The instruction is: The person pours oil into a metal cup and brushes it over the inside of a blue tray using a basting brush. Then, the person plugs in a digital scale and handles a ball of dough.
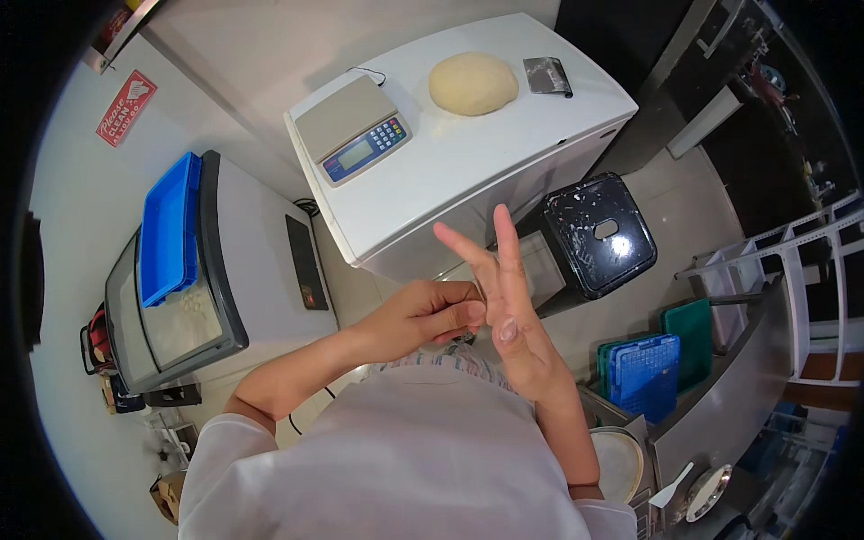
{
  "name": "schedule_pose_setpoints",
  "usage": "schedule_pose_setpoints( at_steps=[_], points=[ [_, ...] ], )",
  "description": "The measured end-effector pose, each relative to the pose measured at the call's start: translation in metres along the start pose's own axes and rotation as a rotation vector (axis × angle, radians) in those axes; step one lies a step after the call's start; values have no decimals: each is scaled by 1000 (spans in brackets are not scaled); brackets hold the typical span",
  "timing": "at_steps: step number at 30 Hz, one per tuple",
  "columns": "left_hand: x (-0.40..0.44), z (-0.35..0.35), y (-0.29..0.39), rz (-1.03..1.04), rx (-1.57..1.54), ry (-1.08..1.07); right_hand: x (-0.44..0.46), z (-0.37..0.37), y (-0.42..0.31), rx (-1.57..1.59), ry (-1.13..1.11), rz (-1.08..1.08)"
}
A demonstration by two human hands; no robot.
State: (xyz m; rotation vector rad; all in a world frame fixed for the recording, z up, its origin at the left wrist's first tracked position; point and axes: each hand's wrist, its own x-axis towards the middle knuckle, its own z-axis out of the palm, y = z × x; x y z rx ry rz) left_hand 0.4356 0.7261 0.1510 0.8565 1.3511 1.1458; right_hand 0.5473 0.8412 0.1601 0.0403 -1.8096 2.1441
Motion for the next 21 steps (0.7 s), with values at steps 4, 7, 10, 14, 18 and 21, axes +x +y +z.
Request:
schedule_pose_setpoints(
  at_steps=[4,7,10,14,18,21],
  points=[
    [-2,3,-7,78,-28,0,-1,0,-4,7,-14,-5],
    [-3,3,-8,99,-4,-3,-3,-1,-7,81,-51,46],
    [-5,3,0,79,-8,-28,-4,-5,-7,58,-46,47],
    [-2,-5,3,130,105,-56,-4,-12,-5,20,-15,37],
    [0,-21,12,376,417,198,-7,-12,-4,-76,146,97],
    [-1,-15,27,456,460,306,-8,-16,1,-105,227,122]
  ],
)
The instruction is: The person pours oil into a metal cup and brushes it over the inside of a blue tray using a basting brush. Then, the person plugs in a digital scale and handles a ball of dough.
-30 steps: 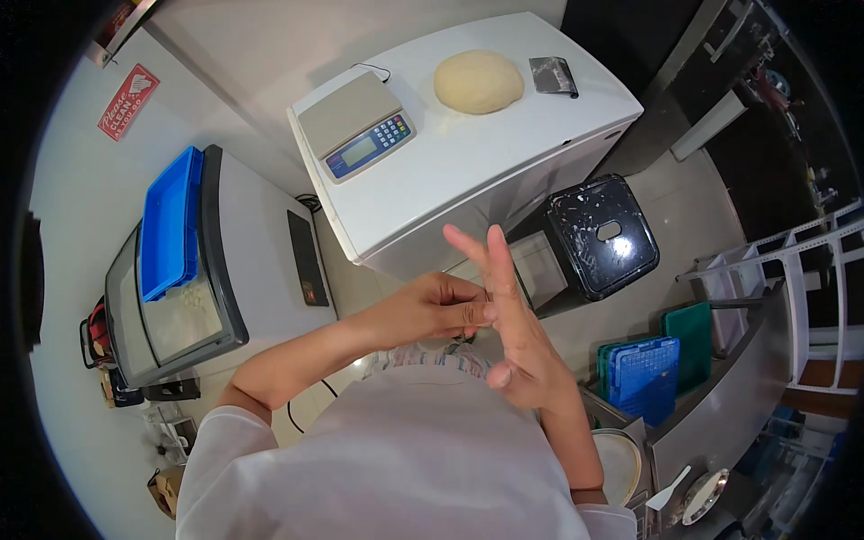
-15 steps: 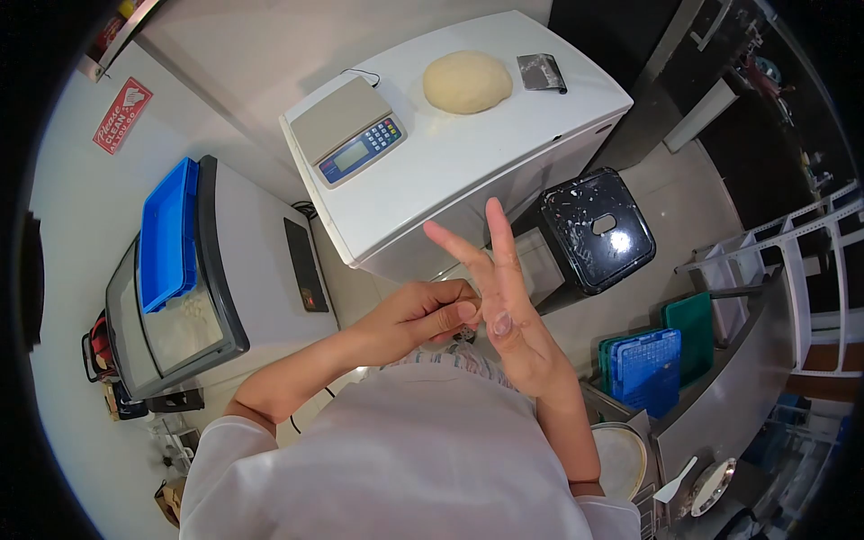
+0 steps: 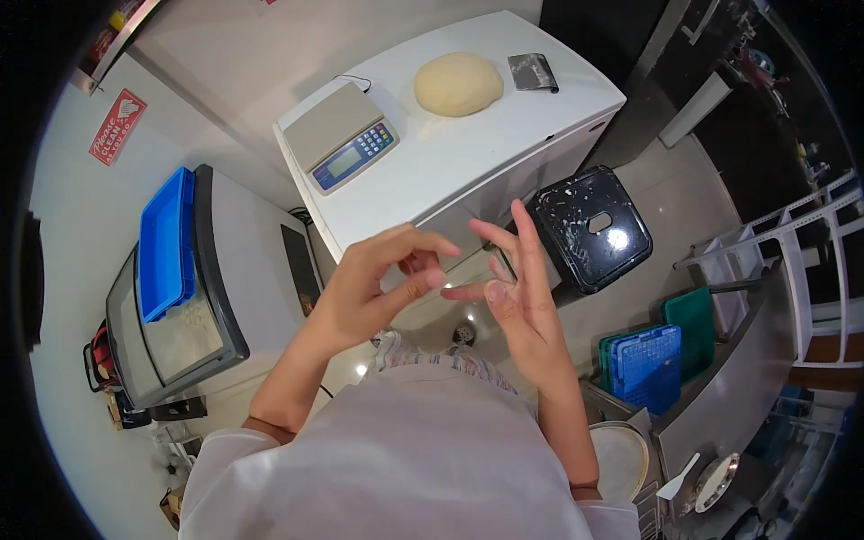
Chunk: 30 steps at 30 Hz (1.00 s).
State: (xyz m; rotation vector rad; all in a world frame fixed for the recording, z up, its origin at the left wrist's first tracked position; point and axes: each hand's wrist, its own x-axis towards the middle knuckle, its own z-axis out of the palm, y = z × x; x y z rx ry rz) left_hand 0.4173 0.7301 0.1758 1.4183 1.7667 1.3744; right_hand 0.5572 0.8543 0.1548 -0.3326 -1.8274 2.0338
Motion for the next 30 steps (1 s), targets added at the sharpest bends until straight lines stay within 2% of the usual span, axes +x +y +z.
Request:
schedule_pose_setpoints(
  at_steps=[2,7,10,15,18,19,23,26,30],
  points=[
    [0,6,12,-82,-168,-24,0,-1,7,25,8,-3],
    [2,27,7,-46,-208,4,-2,4,20,151,-56,-41],
    [-2,32,4,33,-112,116,-3,3,24,28,14,-60],
    [-7,31,-4,-15,-184,162,0,16,14,2,16,41],
    [-9,20,-4,-292,-367,74,5,20,14,-21,-24,-4],
    [-10,17,-6,-294,-368,86,7,22,15,-23,-36,-2],
    [-19,1,-22,-288,-527,68,18,33,18,-30,-28,16],
    [-31,-13,-28,61,-401,74,25,40,20,-69,-129,1],
    [-49,-45,-25,-19,-543,39,41,62,32,16,-190,40]
  ],
)
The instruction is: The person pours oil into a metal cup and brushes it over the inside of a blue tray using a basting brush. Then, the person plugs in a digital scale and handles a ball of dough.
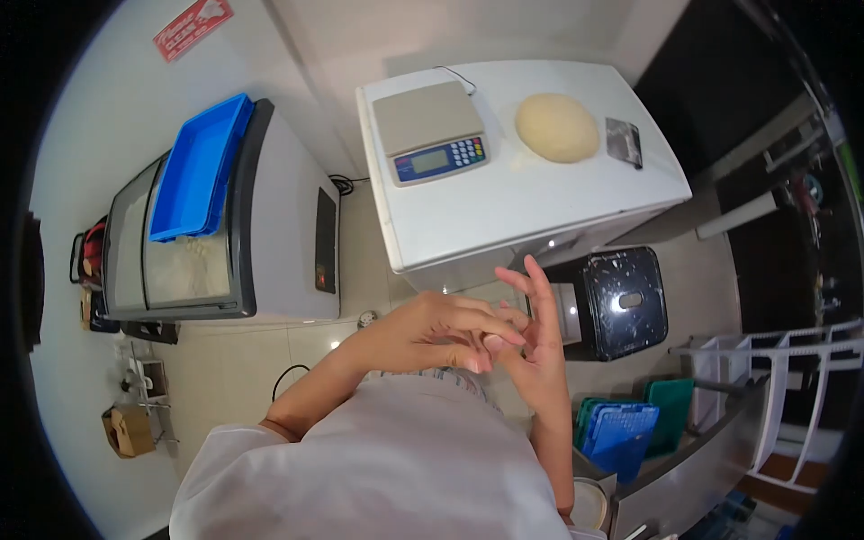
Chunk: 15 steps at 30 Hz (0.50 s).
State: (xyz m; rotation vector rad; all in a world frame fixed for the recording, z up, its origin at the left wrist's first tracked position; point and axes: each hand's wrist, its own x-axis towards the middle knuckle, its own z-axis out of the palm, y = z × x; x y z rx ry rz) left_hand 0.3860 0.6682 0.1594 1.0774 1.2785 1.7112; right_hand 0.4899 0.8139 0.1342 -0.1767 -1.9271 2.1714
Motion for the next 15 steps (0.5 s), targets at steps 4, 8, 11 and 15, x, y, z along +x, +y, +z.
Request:
schedule_pose_setpoints(
  at_steps=[4,8,11,15],
  points=[
    [-18,-42,2,79,275,133,29,42,8,-21,-49,12],
    [-51,-96,12,114,371,380,69,110,24,7,-86,29],
    [-82,-148,15,147,349,547,105,174,39,-10,-110,50],
    [-123,-224,25,131,243,797,153,270,61,-11,-137,86]
  ],
)
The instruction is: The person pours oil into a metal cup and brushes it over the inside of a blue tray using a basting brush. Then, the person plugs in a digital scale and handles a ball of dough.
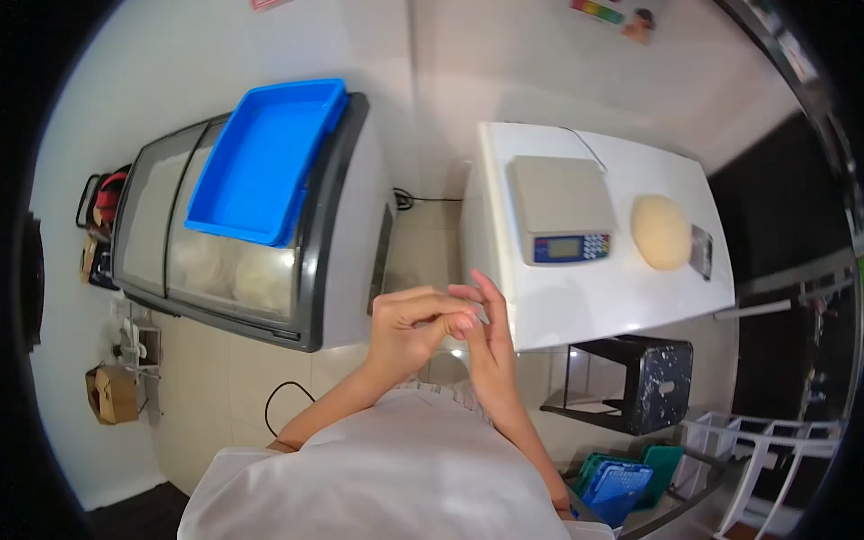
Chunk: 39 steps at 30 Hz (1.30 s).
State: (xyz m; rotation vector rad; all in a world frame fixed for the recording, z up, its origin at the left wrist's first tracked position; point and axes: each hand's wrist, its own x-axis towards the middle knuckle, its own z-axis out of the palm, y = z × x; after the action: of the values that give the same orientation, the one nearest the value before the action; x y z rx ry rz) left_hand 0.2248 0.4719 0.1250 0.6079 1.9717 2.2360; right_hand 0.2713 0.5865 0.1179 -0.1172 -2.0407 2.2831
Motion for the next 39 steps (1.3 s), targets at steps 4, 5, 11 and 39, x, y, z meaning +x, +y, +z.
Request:
schedule_pose_setpoints(
  at_steps=[4,5,11,39],
  points=[
    [22,-73,-10,-111,-89,210,56,67,18,32,-86,92],
    [26,-90,-14,-156,-121,257,67,82,25,50,-105,138],
    [57,-145,-60,-291,-168,395,141,109,64,66,-271,318],
    [213,-181,-342,-908,-199,493,558,-21,492,762,648,785]
  ],
)
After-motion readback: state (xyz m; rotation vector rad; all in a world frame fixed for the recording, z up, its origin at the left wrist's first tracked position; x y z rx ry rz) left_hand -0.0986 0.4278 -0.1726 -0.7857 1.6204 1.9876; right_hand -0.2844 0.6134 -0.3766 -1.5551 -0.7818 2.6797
